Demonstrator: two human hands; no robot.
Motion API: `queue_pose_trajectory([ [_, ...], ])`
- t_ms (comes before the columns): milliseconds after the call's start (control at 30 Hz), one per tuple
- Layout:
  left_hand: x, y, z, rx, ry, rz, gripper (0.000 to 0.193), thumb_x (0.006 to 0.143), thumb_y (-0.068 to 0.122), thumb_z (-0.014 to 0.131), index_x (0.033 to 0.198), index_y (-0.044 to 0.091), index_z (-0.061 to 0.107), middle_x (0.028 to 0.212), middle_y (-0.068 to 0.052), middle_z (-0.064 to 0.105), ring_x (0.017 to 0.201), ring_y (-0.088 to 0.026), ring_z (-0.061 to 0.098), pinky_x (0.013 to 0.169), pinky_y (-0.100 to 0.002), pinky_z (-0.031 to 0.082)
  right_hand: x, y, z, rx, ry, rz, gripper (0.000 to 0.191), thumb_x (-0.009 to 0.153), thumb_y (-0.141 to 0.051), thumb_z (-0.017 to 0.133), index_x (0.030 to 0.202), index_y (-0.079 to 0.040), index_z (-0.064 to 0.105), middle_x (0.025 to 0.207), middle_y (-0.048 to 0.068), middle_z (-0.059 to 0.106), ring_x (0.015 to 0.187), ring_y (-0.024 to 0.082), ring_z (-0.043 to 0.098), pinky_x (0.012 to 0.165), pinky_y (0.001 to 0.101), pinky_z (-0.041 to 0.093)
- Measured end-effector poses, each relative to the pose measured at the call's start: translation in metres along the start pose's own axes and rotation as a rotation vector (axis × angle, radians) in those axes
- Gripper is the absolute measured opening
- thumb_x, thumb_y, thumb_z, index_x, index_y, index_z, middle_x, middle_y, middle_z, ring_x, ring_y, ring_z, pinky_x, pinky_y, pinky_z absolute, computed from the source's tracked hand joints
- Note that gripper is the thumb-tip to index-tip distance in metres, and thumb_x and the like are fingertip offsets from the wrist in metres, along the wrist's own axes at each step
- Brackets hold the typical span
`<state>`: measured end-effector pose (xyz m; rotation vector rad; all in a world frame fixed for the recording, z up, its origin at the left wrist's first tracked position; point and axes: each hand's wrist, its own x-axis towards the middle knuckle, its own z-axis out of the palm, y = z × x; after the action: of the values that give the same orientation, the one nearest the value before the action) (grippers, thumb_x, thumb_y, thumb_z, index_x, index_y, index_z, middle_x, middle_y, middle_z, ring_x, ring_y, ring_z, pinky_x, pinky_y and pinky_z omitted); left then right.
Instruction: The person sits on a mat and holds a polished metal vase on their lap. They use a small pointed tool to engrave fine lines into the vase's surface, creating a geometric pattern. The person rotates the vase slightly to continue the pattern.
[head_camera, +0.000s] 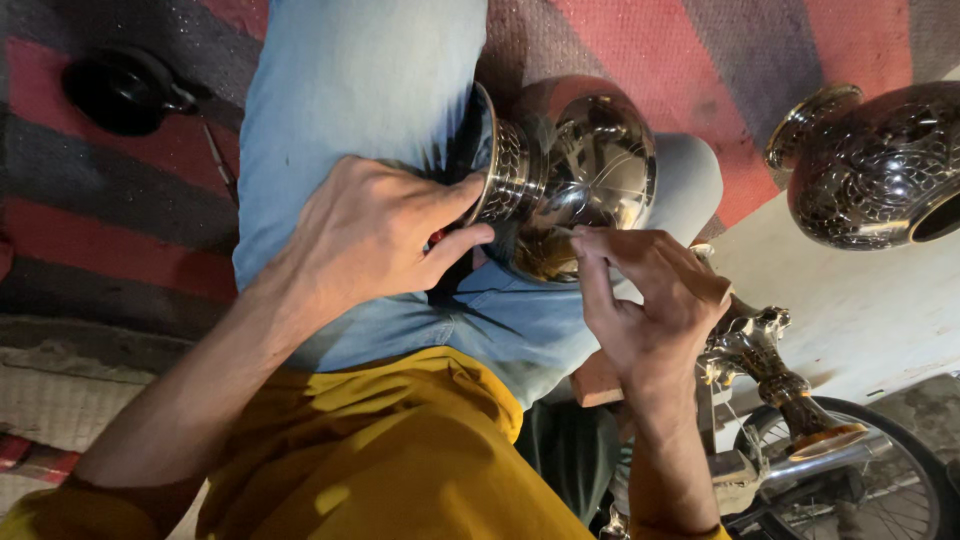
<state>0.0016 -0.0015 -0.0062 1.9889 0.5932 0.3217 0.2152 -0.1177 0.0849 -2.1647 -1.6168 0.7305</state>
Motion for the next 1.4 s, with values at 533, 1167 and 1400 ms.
queue_pose_trajectory([
  [533,-0.001,0.000,0.001,0.000,-0.011,-0.005,0.041,0.085,0.027,0.087,0.114,0.001,0.075,0.062,-0.005,0.067,0.050,-0.018,0.062,0.048,-0.033,0.049,0.000,0.008,-0.008,0.037,-0.128,-0.114,0.022,0.088,0.007,0.078,0.103,-0.008,0.072,0.102,0.006,0.077,0.094,0.020,0.076,0.081,0.0315,0.062],
  [1167,-0.018,0.031,0.010,0.235,-0.114,-0.205,0.061,0.081,0.028,0.083,0.133,0.000,0.063,0.063,-0.010,0.067,0.050,-0.026,0.064,0.047,-0.040,0.051,-0.003,0.050,0.013,0.332,0.076,-0.173,0.014,0.097,0.007,0.075,0.095,-0.001,0.064,0.097,0.015,0.075,0.084,0.019,0.075,0.068,0.0294,0.064],
  [1400,-0.007,0.021,0.017,0.142,-0.109,-0.304,0.025,0.093,0.019,0.079,0.108,0.005,0.066,0.060,-0.011,0.067,0.047,-0.029,0.064,0.047,-0.042,0.051,0.001,0.086,0.058,0.991,0.604,0.025,0.012,0.106,0.004,0.068,0.108,0.000,0.057,0.092,0.017,0.070,0.079,0.025,0.073,0.072,0.0327,0.062],
])
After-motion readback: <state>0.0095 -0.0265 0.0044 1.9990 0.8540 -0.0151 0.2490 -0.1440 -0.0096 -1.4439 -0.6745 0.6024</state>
